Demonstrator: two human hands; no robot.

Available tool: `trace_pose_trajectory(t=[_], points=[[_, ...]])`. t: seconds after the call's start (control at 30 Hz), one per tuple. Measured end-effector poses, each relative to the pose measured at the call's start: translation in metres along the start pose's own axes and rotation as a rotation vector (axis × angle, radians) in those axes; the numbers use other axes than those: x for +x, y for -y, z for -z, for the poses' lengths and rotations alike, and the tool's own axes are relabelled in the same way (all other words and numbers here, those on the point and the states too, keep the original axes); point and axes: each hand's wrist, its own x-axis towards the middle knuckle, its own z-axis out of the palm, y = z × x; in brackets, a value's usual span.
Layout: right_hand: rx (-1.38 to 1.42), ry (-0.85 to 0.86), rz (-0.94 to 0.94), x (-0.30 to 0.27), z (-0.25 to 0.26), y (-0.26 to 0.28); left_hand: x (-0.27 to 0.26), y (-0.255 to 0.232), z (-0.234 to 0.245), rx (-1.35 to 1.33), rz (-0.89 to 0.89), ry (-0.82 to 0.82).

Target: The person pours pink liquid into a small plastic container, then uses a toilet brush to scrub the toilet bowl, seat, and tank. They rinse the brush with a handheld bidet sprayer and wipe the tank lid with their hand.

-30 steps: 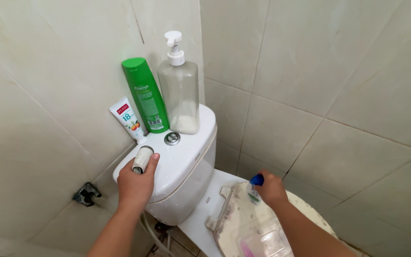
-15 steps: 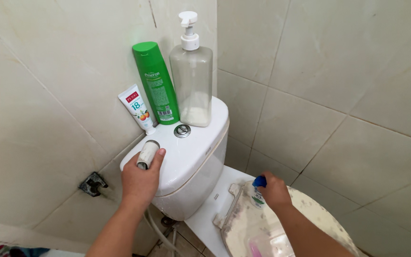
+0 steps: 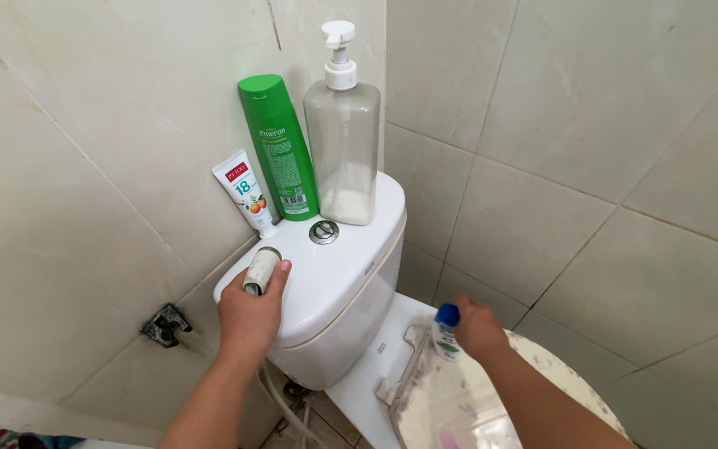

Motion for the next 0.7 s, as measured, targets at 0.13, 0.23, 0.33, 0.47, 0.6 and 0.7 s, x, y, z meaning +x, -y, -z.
trace_pose_trajectory(t=[0.13,0.23,0.33,0.47,0.6,0.7], points=[[-0.199,0.157,-0.028,0.004,-0.003,0.010,0.003,-0.001,-0.001,-0.034,-0.006,-0.014],[-0.277,0.200,-0.047,0.001,-0.002,0.018,0.005,0.000,-0.001,0.016,0.048,-0.004],[-0.294,0.243,-0.062,-0.001,0.003,0.025,0.009,0.005,-0.002,0.042,0.025,0.005],[-0.270,0.263,-0.051,-0.002,0.011,0.034,0.014,0.016,-0.002,-0.065,0.087,0.100],[-0.131,0.089,0.035,0.007,0.022,0.049,0.020,0.022,-0.002,-0.051,0.051,0.135],[0.207,-0.178,0.062,0.025,0.037,0.073,0.020,0.021,-0.001,0.024,0.047,0.143]])
